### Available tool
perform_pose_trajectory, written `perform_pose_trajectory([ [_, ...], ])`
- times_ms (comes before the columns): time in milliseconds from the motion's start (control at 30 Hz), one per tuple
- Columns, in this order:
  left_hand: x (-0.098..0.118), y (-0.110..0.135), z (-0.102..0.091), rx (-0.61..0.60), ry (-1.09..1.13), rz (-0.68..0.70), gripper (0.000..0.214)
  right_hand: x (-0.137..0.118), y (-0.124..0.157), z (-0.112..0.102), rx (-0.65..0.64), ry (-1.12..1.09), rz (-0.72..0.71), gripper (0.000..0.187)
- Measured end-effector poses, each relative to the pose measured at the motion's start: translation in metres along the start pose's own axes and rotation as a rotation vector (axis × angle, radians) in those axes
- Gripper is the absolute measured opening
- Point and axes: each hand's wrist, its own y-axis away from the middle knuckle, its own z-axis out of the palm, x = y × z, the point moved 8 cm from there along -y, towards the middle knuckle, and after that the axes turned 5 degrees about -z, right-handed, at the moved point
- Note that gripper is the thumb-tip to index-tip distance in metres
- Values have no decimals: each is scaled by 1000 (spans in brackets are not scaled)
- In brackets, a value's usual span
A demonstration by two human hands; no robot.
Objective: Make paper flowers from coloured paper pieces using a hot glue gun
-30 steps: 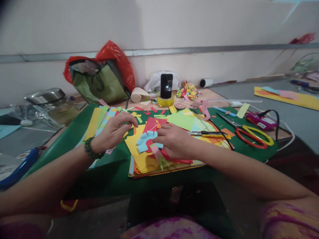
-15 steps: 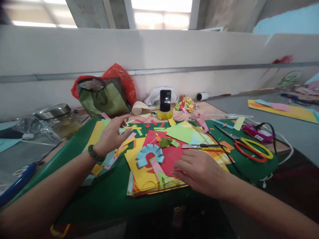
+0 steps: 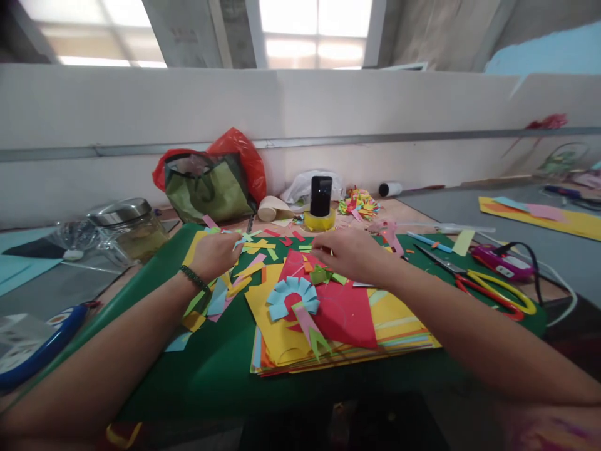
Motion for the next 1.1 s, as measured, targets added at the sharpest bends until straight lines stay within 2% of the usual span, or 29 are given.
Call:
perform_pose_trajectory([
  [100, 1, 1, 3, -22, -32, 4, 35, 5, -32, 10, -105, 11, 38, 27],
  [300, 4, 3, 8, -48, -71, 28, 35, 28, -92, 51, -390, 69, 68, 29],
  [400, 8, 4, 9, -52, -73, 56, 36, 42, -109, 71, -482, 76, 85, 31],
  [533, 12, 7, 8, -54, -78, 68, 38, 55, -116, 98, -599, 103, 92, 31],
  [800, 5, 6, 12, -90, -110, 2, 37, 57, -138, 122, -598, 105, 7, 32],
  [1000, 2, 7, 14, -169, -146, -43, 38, 37, -152, 120, -553, 85, -34, 31],
  [1100, 1, 8, 12, -203, -160, -59, 37, 39, -154, 114, -536, 100, 6, 30],
])
